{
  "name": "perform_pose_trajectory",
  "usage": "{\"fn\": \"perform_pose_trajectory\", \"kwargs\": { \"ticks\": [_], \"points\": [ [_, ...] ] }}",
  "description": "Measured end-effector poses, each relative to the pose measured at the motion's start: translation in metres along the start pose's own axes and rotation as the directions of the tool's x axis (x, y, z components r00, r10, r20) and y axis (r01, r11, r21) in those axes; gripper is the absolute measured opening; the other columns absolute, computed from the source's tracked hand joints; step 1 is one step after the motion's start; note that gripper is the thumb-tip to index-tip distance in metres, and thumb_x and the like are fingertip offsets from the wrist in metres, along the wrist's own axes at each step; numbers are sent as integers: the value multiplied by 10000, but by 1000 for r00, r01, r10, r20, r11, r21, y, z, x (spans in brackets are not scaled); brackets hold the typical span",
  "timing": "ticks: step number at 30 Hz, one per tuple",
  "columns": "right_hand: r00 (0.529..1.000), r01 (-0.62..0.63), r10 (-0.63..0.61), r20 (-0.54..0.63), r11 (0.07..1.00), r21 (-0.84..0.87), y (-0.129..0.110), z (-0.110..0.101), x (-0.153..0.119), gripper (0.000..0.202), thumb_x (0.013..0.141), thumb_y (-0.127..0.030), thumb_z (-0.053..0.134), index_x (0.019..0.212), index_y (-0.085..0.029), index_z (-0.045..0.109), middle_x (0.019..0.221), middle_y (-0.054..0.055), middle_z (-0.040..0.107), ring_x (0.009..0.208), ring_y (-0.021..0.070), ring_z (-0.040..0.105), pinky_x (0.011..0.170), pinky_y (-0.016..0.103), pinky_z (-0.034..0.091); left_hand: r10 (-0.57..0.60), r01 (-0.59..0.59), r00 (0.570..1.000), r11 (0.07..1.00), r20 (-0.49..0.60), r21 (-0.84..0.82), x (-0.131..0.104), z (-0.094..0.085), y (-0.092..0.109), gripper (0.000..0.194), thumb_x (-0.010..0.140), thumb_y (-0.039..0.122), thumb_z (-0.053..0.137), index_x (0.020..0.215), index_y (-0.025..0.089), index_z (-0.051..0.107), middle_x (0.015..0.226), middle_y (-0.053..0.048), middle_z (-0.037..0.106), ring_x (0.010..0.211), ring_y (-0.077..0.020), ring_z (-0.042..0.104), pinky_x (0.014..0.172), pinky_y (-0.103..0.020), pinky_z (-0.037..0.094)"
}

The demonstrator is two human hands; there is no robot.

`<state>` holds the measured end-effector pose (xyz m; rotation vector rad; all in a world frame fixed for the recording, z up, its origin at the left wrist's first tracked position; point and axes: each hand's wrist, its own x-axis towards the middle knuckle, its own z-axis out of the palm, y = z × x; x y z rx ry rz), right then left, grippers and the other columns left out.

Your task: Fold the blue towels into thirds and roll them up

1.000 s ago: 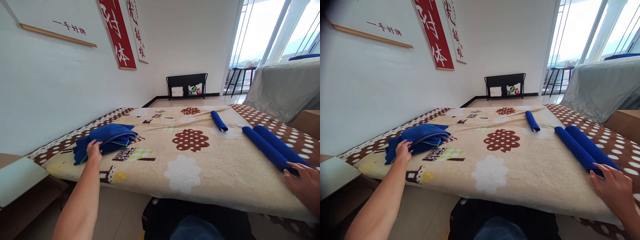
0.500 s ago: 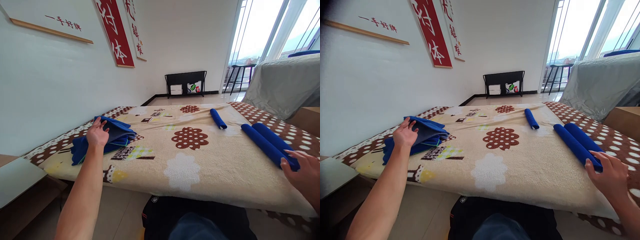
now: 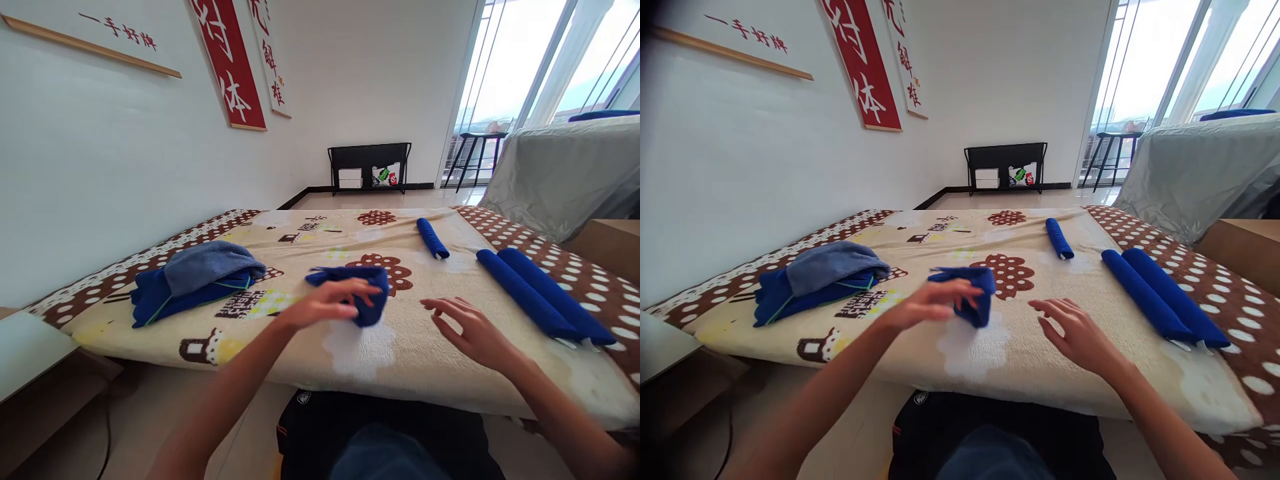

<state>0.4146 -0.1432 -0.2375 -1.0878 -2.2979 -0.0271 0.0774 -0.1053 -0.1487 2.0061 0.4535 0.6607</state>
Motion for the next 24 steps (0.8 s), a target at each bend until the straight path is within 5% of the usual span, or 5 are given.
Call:
{"fn": "perform_pose_trajectory", "kwargs": {
  "ticks": [3, 7, 12, 18, 24],
  "points": [
    [976, -10, 7, 218, 1000, 16, -2, 12, 2, 415, 955, -223, 400, 1351, -289, 504, 1171, 54, 668, 1029, 197, 633, 912, 378, 477, -44, 5, 979, 982, 200, 191, -10, 43, 6, 428, 891, 323, 609, 1311, 242, 603, 1166, -90, 692, 1036, -224, 637, 906, -334, 470],
    [960, -107, 86, 268, 992, 66, 4, 21, -2, 420, 955, -235, 380, 1345, -291, 524, 1168, 45, 675, 1040, 199, 633, 913, 370, 487, -52, 5, 981, 968, 185, 249, -18, 47, -1, 343, 925, 313, 561, 1247, 229, 642, 1148, -83, 709, 996, -197, 659, 902, -308, 481],
    [946, -153, 111, 306, 981, 119, -2, 27, -1, 353, 983, -392, 408, 1279, -289, 570, 1189, 39, 657, 1055, 197, 618, 947, 364, 457, -156, 205, 973, 920, -168, 333, -14, 16, -49, 258, 895, 320, 568, 1070, 209, 723, 1048, -57, 736, 939, -200, 666, 794, -280, 502],
    [942, -140, 123, 312, 990, 30, -12, 46, 8, 301, 932, -395, 504, 1181, -266, 614, 1103, 51, 643, 969, 213, 613, 876, 363, 454, -213, 469, 761, 834, -613, 292, -1, -15, -138, 296, 779, 242, 603, 1050, 172, 698, 1058, -88, 718, 889, -218, 664, 851, -360, 516],
    [936, -153, 144, 322, 988, 2, -8, 49, 21, 233, 866, -186, 461, 1027, -225, 624, 962, 28, 660, 854, 171, 609, 824, 326, 437, -234, 533, 654, 818, -719, 218, 14, -26, -186, 279, 762, 219, 611, 1019, 144, 688, 1071, -127, 709, 915, -234, 661, 891, -389, 502]
  ]
}}
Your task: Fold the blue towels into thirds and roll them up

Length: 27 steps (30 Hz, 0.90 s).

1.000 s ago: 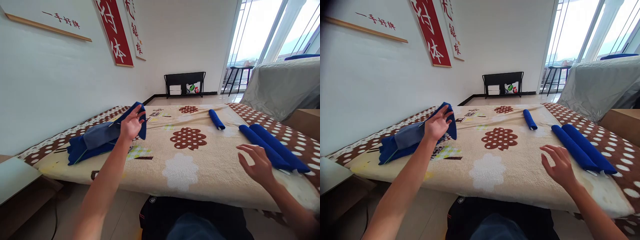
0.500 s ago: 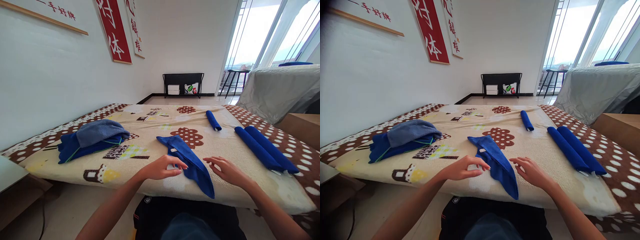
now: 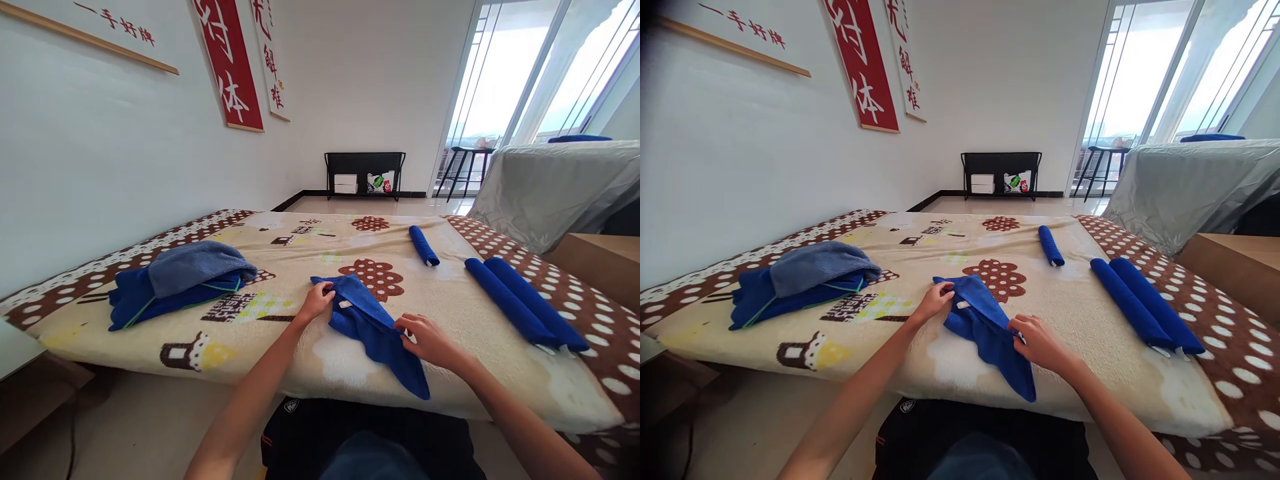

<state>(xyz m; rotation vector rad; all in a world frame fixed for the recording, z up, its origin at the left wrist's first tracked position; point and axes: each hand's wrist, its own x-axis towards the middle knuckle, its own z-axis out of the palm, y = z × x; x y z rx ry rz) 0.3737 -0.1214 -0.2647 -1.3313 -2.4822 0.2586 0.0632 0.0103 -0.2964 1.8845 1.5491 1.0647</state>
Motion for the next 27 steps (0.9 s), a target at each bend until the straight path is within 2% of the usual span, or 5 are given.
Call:
{"fn": "perform_pose_trajectory", "kwargs": {
  "ticks": [4, 11, 18, 22, 27],
  "points": [
    [998, -36, 34, -55, 999, -21, -1, 3, 14, 259, 874, -243, 482, 1102, -220, 600, 952, 28, 676, 855, 186, 619, 822, 338, 440, 0, 0, 1000, 1000, -23, -23, 8, 14, 2, 177, 732, 231, 650, 889, 162, 694, 956, -101, 723, 922, -243, 647, 910, -394, 481],
    [988, -23, 23, -149, 1000, 6, -8, 14, 37, 284, 890, -295, 498, 1149, -236, 598, 1060, 66, 658, 939, 218, 618, 876, 375, 453, 96, -97, 995, 983, -17, -158, 8, 24, 23, 171, 779, 341, 633, 814, 175, 616, 783, -40, 659, 744, -187, 608, 767, -325, 489],
    [970, 17, 70, -233, 936, 352, -23, 11, 56, 340, 907, -418, 537, 1205, -261, 582, 1001, 27, 671, 835, 167, 616, 780, 324, 487, 211, -181, 974, 941, 79, -285, -21, 21, 63, 232, 778, 386, 674, 825, 176, 586, 794, -15, 629, 733, -157, 583, 712, -276, 468],
    [952, -10, 159, -262, 870, 492, -34, 7, 59, 301, 897, -510, 534, 926, -225, 626, 836, 1, 667, 698, 139, 563, 671, 288, 446, 265, -204, 950, 927, 164, -315, -48, 16, 91, 218, 766, 361, 698, 839, 176, 612, 758, 10, 618, 670, -131, 543, 644, -250, 438],
    [921, -55, 221, -321, 889, 454, -35, 7, 56, 337, 838, -513, 604, 699, -215, 531, 635, -24, 573, 605, 129, 491, 575, 269, 358, 323, -206, 895, 911, 308, -357, -68, 6, 109, 179, 786, 315, 684, 884, 170, 649, 801, -6, 646, 680, -132, 540, 642, -250, 434]
  ]
}}
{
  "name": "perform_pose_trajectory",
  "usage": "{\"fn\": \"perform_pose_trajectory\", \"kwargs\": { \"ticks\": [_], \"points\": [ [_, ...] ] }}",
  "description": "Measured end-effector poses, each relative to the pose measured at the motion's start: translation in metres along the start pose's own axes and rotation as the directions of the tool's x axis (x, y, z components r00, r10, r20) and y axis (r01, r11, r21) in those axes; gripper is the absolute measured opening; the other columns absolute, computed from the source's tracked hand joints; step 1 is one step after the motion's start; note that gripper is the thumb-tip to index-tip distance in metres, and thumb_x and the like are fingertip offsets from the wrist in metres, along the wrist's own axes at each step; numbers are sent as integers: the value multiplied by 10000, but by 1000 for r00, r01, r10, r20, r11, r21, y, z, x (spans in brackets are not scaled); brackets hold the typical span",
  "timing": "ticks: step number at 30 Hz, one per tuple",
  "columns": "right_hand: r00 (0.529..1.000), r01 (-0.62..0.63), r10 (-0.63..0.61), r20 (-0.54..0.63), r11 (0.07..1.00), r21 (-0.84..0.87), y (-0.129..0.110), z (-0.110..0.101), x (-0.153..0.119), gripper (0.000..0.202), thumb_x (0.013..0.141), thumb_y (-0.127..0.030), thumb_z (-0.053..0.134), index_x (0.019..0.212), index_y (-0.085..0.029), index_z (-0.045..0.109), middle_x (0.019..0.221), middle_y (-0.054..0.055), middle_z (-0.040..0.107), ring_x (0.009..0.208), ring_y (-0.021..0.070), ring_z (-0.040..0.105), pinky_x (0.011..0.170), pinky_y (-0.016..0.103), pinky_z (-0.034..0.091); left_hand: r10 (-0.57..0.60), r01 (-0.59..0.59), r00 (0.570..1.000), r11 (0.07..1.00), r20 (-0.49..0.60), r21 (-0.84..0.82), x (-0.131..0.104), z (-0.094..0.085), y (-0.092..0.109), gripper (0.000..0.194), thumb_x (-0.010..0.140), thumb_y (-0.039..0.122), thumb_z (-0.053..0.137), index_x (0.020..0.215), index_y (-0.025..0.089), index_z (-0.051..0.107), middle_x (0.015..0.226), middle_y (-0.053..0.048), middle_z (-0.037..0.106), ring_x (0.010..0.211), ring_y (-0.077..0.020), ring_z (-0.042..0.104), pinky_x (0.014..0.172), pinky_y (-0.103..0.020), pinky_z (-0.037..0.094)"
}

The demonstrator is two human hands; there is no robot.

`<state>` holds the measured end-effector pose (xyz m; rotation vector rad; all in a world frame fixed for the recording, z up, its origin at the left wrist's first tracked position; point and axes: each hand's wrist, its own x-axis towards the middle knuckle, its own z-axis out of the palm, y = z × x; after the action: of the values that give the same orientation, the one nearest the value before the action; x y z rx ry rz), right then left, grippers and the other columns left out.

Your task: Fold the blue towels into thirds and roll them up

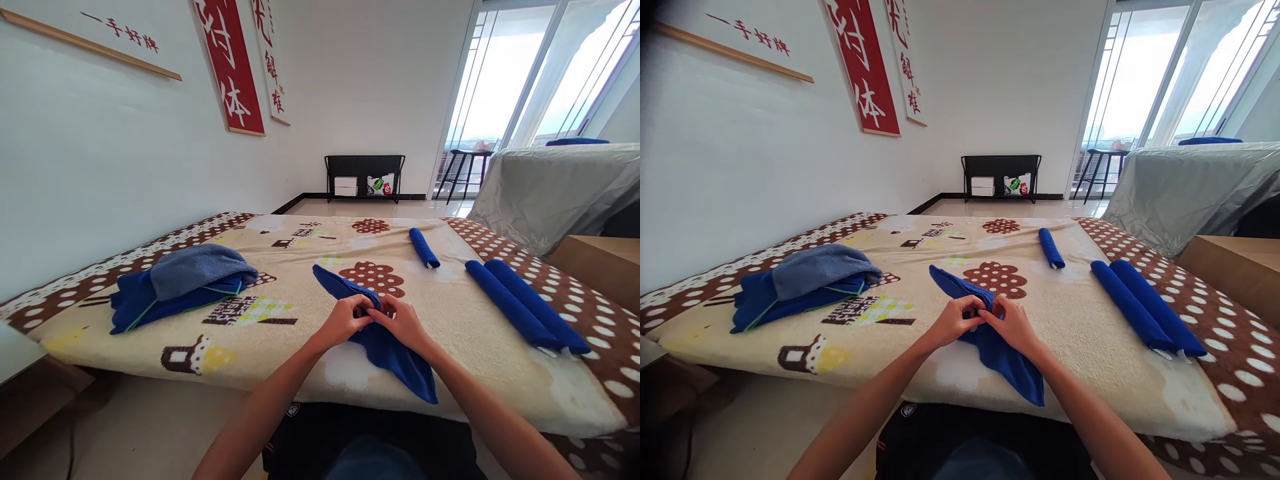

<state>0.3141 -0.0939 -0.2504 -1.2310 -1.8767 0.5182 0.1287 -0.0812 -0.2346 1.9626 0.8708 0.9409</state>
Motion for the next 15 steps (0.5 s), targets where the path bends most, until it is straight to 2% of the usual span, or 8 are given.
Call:
{"fn": "perform_pose_trajectory", "kwargs": {
  "ticks": [5, 15],
  "points": [
    [997, 21, -24, 68, 999, 38, 3, -3, -4, 245, 864, -435, 555, 758, -217, 591, 688, -8, 619, 646, 144, 524, 611, 279, 382, -32, 32, 999, 999, 13, -14, -1, -2, -2, 164, 748, 272, 722, 848, 162, 652, 769, -2, 626, 667, -127, 522, 620, -248, 420],
    [995, -33, 16, 102, 985, 170, 10, -4, -5, 150, 826, -312, 540, 782, -205, 635, 688, -6, 660, 680, 164, 598, 681, 300, 448, -47, 46, 999, 999, 17, 19, -1, -2, -1, 252, 794, 404, 689, 841, 163, 634, 770, -16, 630, 658, -139, 541, 606, -257, 429]
  ]
}}
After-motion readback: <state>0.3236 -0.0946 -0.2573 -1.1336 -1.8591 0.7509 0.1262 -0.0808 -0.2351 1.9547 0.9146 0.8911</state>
